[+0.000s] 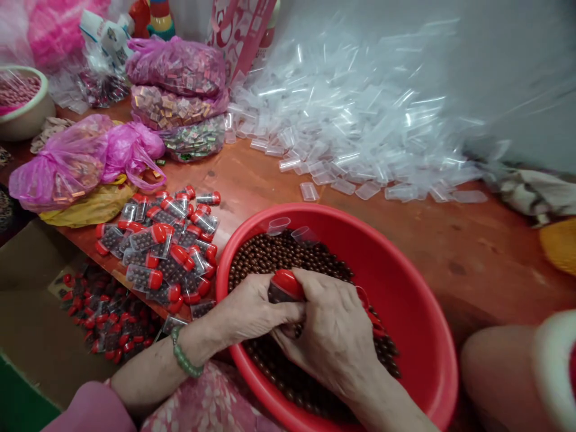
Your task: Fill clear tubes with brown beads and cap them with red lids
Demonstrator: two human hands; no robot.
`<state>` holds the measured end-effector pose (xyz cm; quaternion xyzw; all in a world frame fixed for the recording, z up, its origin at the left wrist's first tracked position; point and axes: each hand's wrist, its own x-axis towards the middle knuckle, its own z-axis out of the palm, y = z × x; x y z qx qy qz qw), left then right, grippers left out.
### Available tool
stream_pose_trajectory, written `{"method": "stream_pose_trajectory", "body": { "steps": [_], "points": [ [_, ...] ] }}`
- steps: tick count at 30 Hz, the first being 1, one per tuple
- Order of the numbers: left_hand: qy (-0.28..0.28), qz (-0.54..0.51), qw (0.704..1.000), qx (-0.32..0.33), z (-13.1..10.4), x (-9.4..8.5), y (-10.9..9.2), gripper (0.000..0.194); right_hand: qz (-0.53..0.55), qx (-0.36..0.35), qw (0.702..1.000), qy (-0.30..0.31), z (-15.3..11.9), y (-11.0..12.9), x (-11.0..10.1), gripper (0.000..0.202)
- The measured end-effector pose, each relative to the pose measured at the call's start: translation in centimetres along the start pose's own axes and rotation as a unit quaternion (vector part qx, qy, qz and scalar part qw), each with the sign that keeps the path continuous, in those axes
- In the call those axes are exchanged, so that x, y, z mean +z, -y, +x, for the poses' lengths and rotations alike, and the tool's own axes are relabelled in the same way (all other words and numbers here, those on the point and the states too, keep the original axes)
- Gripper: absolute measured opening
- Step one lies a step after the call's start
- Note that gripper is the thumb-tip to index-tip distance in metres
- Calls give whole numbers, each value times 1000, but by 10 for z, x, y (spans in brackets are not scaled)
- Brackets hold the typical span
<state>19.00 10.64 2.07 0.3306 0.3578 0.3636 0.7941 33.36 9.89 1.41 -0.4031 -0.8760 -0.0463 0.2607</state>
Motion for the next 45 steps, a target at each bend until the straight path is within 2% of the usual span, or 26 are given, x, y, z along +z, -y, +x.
{"method": "stream_pose_trajectory", "body": {
  "steps": [5,12,16,18,20,22,25,29,33,35,37,39,41,45],
  "points": [
    [17,-14,999,-29,0,1,2,45,-8,-59,998,-31,1,-6,2,63],
    [34,-30,998,-49,-4,-1,2,45,18,-79,996,-45,2,-8,0,70],
    [37,-112,990,-72,-4,-2,6,50,28,-88,994,-51,9,-6,-3,68],
    [6,-143,987,-78,-1,-1,9,56,31,-89,994,-48,10,-6,-3,66],
    [-41,-138,988,-64,3,1,12,54,35,-95,994,-44,11,-6,-1,64],
    [-99,-109,988,-37,5,2,14,43,39,-100,993,-41,10,-5,1,64],
    [-172,-10,985,1,5,2,13,29,37,-105,993,-42,9,-4,4,63],
    [-192,135,972,27,1,0,11,28,27,-117,992,-49,7,-3,8,62],
    [-205,161,965,43,1,-2,13,27,55,-119,989,-64,6,-5,11,61],
    [-178,94,979,27,3,-2,14,36,84,-93,991,-54,6,-5,11,61],
    [-100,-19,995,-17,4,-3,14,55,113,-45,992,-35,6,-6,8,61],
    [-5,-113,992,-54,2,-4,13,67,140,-2,990,-14,6,-7,5,63],
    [52,-148,986,-62,-2,-6,10,61,164,18,986,3,4,-9,1,62],
    [69,-179,980,-55,-7,-6,7,44,163,29,986,22,2,-11,-3,62]
  ]
}}
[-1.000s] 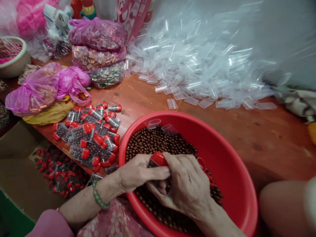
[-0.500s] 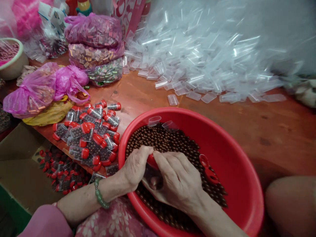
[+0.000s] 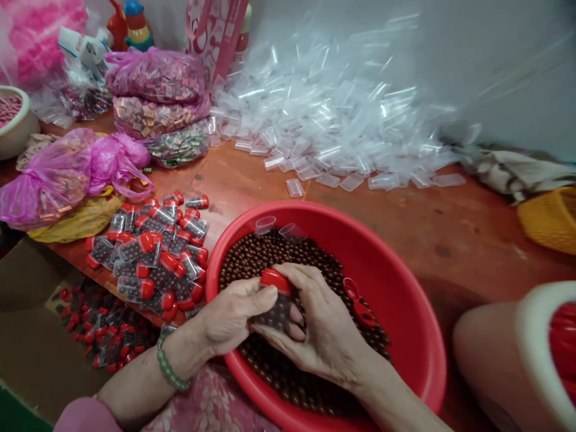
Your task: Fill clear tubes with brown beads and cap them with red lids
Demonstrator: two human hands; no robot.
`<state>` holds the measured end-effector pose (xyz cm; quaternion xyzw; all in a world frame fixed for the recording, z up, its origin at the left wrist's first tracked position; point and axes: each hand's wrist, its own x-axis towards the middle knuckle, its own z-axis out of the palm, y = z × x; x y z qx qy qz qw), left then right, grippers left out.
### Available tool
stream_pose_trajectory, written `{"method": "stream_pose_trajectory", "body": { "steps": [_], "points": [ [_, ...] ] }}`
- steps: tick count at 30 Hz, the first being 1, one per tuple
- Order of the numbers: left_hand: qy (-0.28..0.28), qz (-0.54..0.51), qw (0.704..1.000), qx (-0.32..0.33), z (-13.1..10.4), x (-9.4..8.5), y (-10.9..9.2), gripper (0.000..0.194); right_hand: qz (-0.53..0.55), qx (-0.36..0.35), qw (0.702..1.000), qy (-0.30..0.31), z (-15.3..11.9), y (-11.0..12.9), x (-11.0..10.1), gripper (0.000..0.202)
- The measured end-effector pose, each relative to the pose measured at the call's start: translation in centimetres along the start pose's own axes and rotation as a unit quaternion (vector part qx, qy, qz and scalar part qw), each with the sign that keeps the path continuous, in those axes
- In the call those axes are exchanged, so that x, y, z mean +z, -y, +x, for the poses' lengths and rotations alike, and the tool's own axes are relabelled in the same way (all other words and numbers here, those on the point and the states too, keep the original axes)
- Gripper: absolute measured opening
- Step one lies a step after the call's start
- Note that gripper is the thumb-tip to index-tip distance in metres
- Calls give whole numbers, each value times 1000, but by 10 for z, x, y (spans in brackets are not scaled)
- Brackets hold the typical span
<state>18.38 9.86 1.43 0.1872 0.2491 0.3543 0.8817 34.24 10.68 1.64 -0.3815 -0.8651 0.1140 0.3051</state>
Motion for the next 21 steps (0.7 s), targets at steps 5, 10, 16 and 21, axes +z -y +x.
{"method": "stream_pose_trajectory", "body": {
  "steps": [5,10,16,21],
  "points": [
    [-3,9,1000,8,-2,2,5,43,-37,-15,999,22,2,1,-3,63],
    [-2,74,997,-12,-5,4,7,46,-73,-58,995,23,5,0,-6,51],
    [10,102,995,-17,-1,3,2,52,-27,-37,998,33,-1,-2,-11,70],
    [25,162,986,22,-1,2,-4,45,139,24,985,96,2,-2,-27,74]
  ]
}}
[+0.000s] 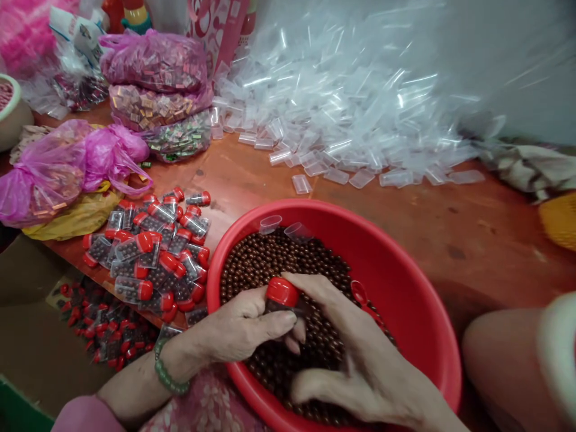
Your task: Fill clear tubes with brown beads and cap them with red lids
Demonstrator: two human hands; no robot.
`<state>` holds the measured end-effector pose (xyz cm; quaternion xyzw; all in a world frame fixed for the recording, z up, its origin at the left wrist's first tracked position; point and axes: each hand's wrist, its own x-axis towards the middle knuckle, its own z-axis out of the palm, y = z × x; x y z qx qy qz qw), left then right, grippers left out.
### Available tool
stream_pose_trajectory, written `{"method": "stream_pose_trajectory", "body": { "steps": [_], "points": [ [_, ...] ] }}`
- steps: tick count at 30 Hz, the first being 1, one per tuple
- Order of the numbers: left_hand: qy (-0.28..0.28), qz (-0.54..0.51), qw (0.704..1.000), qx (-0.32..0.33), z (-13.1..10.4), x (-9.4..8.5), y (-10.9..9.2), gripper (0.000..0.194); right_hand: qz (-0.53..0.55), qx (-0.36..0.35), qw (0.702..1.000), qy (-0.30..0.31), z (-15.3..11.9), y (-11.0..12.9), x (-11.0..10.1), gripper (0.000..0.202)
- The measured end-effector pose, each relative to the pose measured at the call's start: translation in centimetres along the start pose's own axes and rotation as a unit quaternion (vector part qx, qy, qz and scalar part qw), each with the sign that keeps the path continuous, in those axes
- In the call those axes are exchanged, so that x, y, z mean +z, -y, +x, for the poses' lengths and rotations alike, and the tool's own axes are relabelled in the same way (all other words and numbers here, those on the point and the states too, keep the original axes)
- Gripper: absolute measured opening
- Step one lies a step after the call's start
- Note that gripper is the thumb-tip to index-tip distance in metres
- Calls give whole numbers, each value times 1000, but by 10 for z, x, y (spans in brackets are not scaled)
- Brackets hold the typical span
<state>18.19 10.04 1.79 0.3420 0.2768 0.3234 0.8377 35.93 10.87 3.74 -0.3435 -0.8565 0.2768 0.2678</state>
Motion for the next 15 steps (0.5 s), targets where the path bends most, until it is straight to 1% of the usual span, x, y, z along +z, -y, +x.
{"method": "stream_pose_trajectory", "body": {
  "steps": [1,2,3,4,5,6,9,12,15],
  "points": [
    [2,12,1000,3,0,0,-1,42,35,12,999,-9,2,1,-3,63],
    [5,22,1000,4,0,1,-2,39,65,26,997,-22,5,2,-5,46],
    [5,30,1000,4,0,1,-2,33,88,43,995,-34,7,3,-6,30],
    [3,41,999,7,1,2,-2,26,103,62,992,-45,9,3,-6,17],
    [-1,53,999,13,2,3,-2,19,113,82,989,-55,11,3,-5,13],
    [-5,67,998,20,3,4,-2,15,121,99,986,-65,13,3,-4,14],
    [-27,89,995,31,6,7,-2,22,139,125,977,-100,13,1,2,17],
    [-57,90,994,19,8,11,-3,17,144,130,970,-144,11,1,9,18],
    [-86,90,992,13,7,14,-4,17,162,159,954,-196,9,4,15,15]
  ]
}}
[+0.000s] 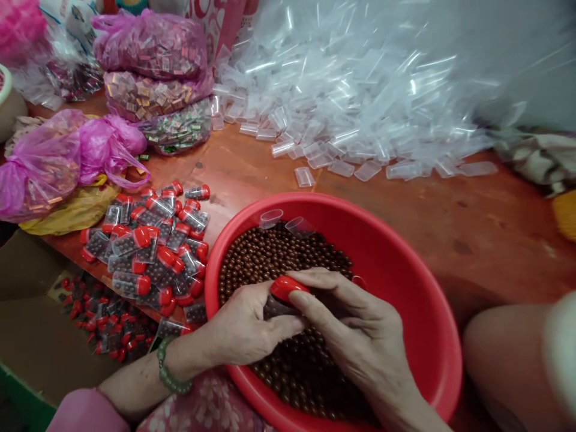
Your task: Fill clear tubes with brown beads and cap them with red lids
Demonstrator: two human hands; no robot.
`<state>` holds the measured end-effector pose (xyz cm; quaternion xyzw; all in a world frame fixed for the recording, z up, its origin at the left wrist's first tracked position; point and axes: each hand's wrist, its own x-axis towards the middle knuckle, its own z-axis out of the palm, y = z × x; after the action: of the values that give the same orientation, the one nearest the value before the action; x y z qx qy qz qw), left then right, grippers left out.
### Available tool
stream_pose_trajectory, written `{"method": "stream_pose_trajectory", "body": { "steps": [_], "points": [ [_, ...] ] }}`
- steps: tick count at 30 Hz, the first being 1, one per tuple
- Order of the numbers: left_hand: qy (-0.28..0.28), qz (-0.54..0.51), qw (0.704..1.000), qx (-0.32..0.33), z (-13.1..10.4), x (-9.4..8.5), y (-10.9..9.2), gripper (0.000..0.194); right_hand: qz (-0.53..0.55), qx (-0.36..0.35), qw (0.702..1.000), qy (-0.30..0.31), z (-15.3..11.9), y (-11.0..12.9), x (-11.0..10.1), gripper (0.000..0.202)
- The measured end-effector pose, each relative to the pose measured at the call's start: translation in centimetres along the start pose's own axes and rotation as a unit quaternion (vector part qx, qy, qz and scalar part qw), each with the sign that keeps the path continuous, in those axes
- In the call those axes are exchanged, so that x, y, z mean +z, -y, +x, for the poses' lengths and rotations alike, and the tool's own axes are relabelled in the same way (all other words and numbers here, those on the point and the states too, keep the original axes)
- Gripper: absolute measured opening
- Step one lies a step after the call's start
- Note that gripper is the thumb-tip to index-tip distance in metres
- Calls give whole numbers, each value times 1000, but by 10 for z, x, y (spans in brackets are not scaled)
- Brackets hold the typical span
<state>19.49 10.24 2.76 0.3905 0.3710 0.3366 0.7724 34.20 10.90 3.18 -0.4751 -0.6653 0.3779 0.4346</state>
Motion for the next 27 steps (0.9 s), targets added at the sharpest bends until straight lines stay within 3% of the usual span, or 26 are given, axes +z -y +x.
{"method": "stream_pose_trajectory", "body": {
  "steps": [4,9,18,23,27],
  "points": [
    [-26,-17,999,-21,-1,1,1,26,10,18,1000,-17,-2,3,4,10],
    [-24,-6,1000,4,-2,-2,6,16,-27,-29,999,3,-3,8,8,18],
    [-21,-22,999,23,-1,-4,12,17,-104,-112,988,-4,-7,4,11,23],
    [-11,-25,999,20,-1,-4,9,19,-106,-118,986,-45,-15,-1,16,26],
    [-14,-30,999,18,-1,-4,7,20,-83,-84,991,-56,-16,0,22,24]
  ]
}}
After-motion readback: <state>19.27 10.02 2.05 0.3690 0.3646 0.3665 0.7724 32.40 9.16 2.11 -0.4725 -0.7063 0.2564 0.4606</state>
